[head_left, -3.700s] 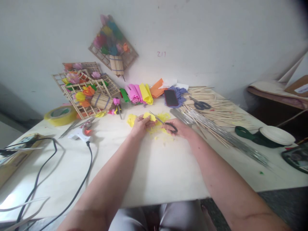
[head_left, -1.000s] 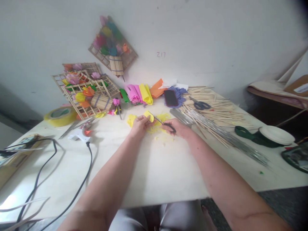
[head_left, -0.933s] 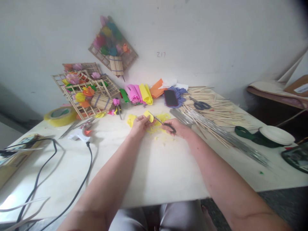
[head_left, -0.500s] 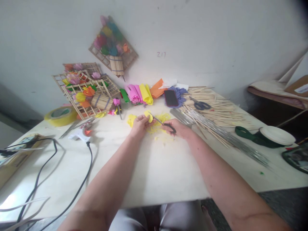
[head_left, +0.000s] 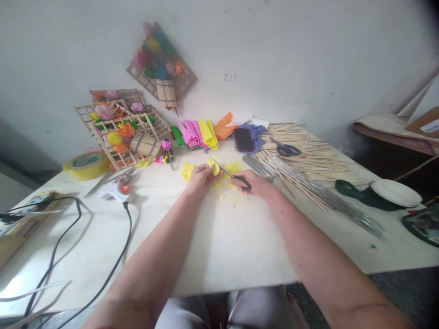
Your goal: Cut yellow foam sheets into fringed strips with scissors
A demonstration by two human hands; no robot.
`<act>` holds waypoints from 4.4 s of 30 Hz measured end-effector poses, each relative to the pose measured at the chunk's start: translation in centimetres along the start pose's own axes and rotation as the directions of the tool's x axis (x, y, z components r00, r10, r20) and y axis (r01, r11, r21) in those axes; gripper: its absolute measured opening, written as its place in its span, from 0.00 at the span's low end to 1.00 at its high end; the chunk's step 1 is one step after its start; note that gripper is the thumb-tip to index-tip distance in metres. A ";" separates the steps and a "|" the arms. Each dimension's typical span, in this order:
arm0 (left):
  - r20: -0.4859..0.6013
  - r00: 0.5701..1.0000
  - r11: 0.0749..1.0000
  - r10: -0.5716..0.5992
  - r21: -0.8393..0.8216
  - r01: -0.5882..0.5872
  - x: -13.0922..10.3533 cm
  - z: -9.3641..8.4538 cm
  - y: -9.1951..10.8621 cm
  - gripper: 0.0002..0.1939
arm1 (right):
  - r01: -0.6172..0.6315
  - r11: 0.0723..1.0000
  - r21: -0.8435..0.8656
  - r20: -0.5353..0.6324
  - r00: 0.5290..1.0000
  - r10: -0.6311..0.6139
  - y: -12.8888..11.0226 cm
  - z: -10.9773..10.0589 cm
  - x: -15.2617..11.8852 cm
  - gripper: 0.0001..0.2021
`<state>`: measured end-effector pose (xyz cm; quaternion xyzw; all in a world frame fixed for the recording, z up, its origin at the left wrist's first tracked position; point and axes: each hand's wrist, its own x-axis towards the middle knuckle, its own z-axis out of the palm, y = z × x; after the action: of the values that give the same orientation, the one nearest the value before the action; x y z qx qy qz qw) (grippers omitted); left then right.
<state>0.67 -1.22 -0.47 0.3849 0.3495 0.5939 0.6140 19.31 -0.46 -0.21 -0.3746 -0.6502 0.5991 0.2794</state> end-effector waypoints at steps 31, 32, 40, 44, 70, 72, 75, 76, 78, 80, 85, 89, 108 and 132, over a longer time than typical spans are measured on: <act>-0.018 1.000 1.000 -0.005 -0.011 0.005 -0.1 0.1 0.2 0.09 | 0.010 1.000 -0.013 0.011 1.000 -0.009 -0.7 0.2 -0.3 0.12; -0.006 1.000 1.000 -0.010 0.000 0.010 -0.1 0.0 0.2 0.10 | 0.007 1.000 -0.010 0.005 1.000 -0.007 -0.7 0.2 -0.3 0.12; 0.012 0.999 0.999 -0.038 0.027 0.037 0.0 -0.1 0.2 0.10 | 0.015 0.999 -0.029 -0.025 1.000 -0.016 -0.7 0.3 -0.4 0.12; -0.029 0.999 1.000 -0.024 -0.009 0.024 0.0 0.0 0.3 0.09 | 0.010 0.999 -0.032 -0.019 1.000 -0.011 -0.9 0.4 -0.5 0.12; 0.067 0.997 0.998 -0.050 0.031 0.048 -0.2 0.0 0.3 0.09 | 0.020 1.000 0.003 -0.019 1.000 -0.020 -0.6 0.4 -0.5 0.16; 0.068 0.996 0.998 -0.050 0.035 0.048 -0.2 0.0 0.3 0.09 | 0.027 1.000 0.013 -0.017 1.000 -0.026 -0.5 0.4 -0.4 0.16; 0.063 0.997 0.998 -0.052 0.040 0.049 -0.2 0.0 0.3 0.09 | 0.028 1.000 0.015 -0.012 1.000 -0.028 -0.3 0.3 -0.3 0.15; 0.062 0.997 0.998 -0.052 0.039 0.050 -0.2 0.0 0.3 0.09 | 0.026 1.000 0.010 -0.013 1.000 -0.026 -0.3 0.2 -0.2 0.15; 0.059 0.997 0.998 -0.053 0.033 0.051 -0.2 0.0 0.3 0.09 | 0.026 1.000 0.001 -0.018 1.000 -0.026 -0.2 0.2 -0.2 0.14; 0.049 0.998 0.998 -0.050 0.027 0.049 -0.3 0.1 0.3 0.09 | 0.028 1.000 -0.004 -0.022 0.999 -0.028 -0.2 0.2 -0.1 0.14; 0.034 0.998 0.999 -0.044 0.032 0.043 -0.3 0.0 0.3 0.10 | 0.041 0.999 -0.012 -0.029 0.999 -0.041 -0.5 0.2 -0.3 0.14; 0.028 0.999 0.999 -0.032 0.033 0.031 -0.2 -0.1 0.3 0.10 | 0.045 0.999 -0.009 -0.018 0.999 -0.045 -0.7 0.2 -0.4 0.14; 0.086 0.996 0.999 -0.040 0.040 0.037 -0.3 -0.1 0.3 0.10 | 0.020 1.000 0.006 -0.011 1.000 -0.020 -0.3 0.1 -0.2 0.15; 0.001 1.000 1.000 -0.029 -0.007 0.029 -0.3 0.0 0.5 0.11 | 0.051 0.997 -0.051 0.004 0.999 -0.051 -0.8 0.3 -0.4 0.13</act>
<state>0.41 -1.49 -0.06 0.3781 0.3528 0.5860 0.6239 19.18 -0.96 0.58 -0.3640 -0.6749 0.5756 0.2841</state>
